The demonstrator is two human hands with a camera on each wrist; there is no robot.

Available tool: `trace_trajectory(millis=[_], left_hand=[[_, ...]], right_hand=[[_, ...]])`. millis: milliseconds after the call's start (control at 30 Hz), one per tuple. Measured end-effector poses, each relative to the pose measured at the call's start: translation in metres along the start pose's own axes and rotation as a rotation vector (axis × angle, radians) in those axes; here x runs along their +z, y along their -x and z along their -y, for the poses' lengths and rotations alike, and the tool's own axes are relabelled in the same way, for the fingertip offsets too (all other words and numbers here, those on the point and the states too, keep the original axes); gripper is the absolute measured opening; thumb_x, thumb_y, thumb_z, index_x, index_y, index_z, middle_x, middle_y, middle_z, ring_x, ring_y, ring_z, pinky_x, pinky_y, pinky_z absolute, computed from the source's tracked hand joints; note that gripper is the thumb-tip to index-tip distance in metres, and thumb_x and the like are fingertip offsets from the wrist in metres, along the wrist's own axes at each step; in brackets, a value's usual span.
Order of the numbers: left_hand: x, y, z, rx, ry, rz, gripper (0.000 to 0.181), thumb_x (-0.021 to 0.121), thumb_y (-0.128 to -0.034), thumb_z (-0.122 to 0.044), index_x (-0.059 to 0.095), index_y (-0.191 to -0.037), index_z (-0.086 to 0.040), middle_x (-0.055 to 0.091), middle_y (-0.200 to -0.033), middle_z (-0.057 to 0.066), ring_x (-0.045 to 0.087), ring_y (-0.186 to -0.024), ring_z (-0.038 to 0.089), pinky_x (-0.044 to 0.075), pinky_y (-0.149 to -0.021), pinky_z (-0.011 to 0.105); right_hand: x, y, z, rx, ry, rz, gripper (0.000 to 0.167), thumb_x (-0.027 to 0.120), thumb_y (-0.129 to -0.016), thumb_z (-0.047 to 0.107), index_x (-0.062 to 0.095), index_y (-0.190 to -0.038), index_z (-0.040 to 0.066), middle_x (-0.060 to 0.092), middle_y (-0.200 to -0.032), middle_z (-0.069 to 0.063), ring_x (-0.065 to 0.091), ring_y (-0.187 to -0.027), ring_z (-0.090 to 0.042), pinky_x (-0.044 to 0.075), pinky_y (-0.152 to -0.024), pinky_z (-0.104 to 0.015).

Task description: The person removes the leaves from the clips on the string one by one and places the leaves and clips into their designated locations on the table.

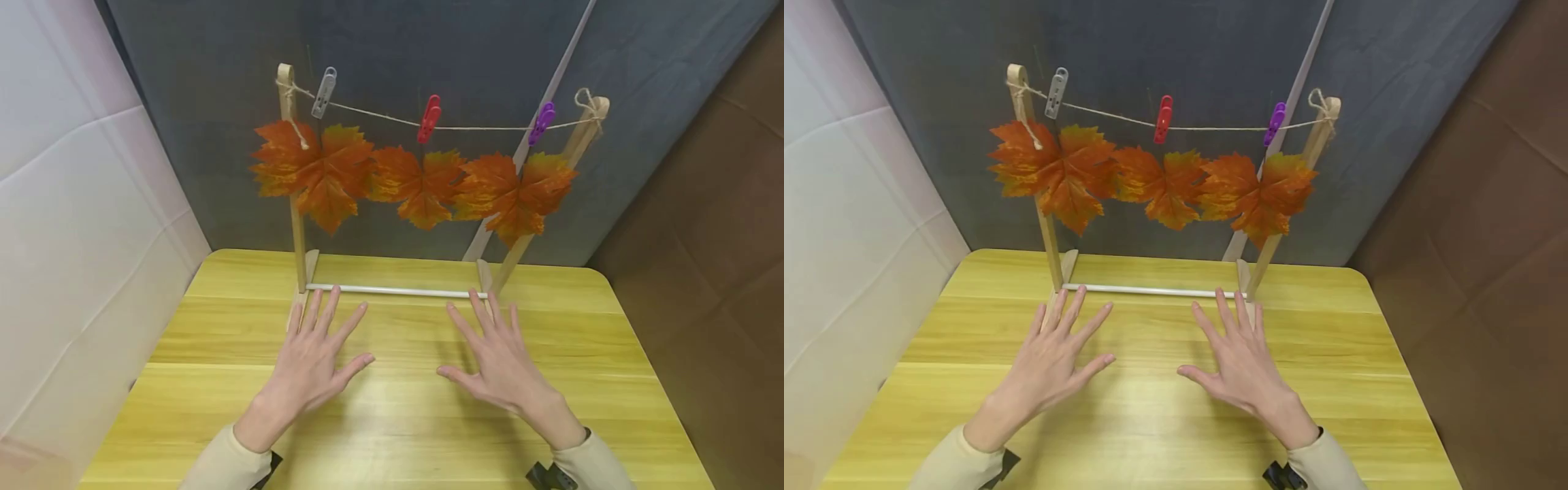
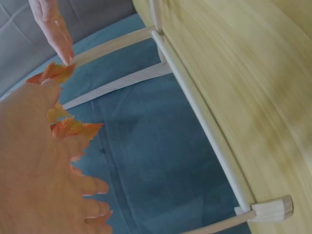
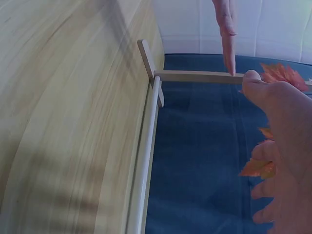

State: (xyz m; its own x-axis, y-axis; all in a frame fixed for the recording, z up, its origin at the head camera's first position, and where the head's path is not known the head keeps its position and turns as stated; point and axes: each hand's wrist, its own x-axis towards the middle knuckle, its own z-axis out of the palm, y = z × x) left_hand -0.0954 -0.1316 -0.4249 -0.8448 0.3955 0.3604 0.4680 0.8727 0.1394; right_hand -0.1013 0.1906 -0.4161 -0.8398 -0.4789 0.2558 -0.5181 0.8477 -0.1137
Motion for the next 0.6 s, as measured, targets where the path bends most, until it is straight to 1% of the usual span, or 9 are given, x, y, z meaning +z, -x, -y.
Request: trace_trajectory(millis=[133, 233, 367, 500, 600], left_hand=[[-0.002, -0.003, -0.002, 0.002, 0.003, -0.002, 0.074, 0.042, -0.0969, -0.070, 0.042, -0.156, -0.025, 0.024, -0.165, 0.025, 0.024, -0.151, 0.049, 0.021, -0.119, 0.066], [-0.003, -0.007, -0.004, 0.002, 0.002, 0.002, 0.074, 0.045, -0.0965, -0.069, 0.041, -0.156, -0.026, 0.027, -0.164, 0.024, 0.026, -0.151, 0.047, 0.024, -0.118, 0.066], [-0.006, -0.014, -0.007, 0.007, -0.004, 0.017, 0.075, 0.046, -0.0966, -0.068, 0.037, -0.158, -0.027, 0.029, -0.163, 0.025, 0.025, -0.151, 0.047, 0.026, -0.118, 0.065], [-0.009, -0.020, -0.010, 0.009, 0.007, 0.045, 0.077, 0.051, -0.0956, -0.065, 0.035, -0.159, -0.026, 0.029, -0.162, 0.026, 0.024, -0.151, 0.048, 0.025, -0.119, 0.065], [-0.010, -0.023, -0.013, 0.006, 0.013, 0.067, 0.079, 0.053, -0.0950, -0.065, 0.033, -0.160, -0.026, 0.033, -0.160, 0.028, 0.029, -0.149, 0.049, 0.027, -0.119, 0.063]], right_hand=[[-0.003, 0.001, -0.005, 0.020, -0.003, 0.006, 0.093, 0.061, -0.087, 0.069, 0.030, -0.161, 0.020, 0.015, -0.167, -0.023, 0.016, -0.151, -0.053, 0.015, -0.113, -0.078], [-0.007, 0.002, -0.007, 0.026, -0.001, 0.002, 0.095, 0.062, -0.087, 0.068, 0.029, -0.161, 0.019, 0.015, -0.168, -0.022, 0.020, -0.150, -0.053, 0.016, -0.114, -0.077], [-0.012, 0.004, -0.011, 0.022, 0.009, -0.032, 0.094, 0.061, -0.089, 0.068, 0.028, -0.161, 0.018, 0.016, -0.168, -0.022, 0.024, -0.148, -0.055, 0.019, -0.112, -0.078], [-0.016, 0.005, -0.015, 0.027, 0.009, -0.067, 0.092, 0.061, -0.090, 0.066, 0.028, -0.161, 0.018, 0.018, -0.168, -0.021, 0.027, -0.147, -0.055, 0.022, -0.111, -0.077], [-0.017, 0.006, -0.017, 0.033, -0.009, -0.091, 0.087, 0.063, -0.092, 0.060, 0.029, -0.161, 0.018, 0.024, -0.165, -0.023, 0.031, -0.145, -0.055, 0.025, -0.112, -0.075]])
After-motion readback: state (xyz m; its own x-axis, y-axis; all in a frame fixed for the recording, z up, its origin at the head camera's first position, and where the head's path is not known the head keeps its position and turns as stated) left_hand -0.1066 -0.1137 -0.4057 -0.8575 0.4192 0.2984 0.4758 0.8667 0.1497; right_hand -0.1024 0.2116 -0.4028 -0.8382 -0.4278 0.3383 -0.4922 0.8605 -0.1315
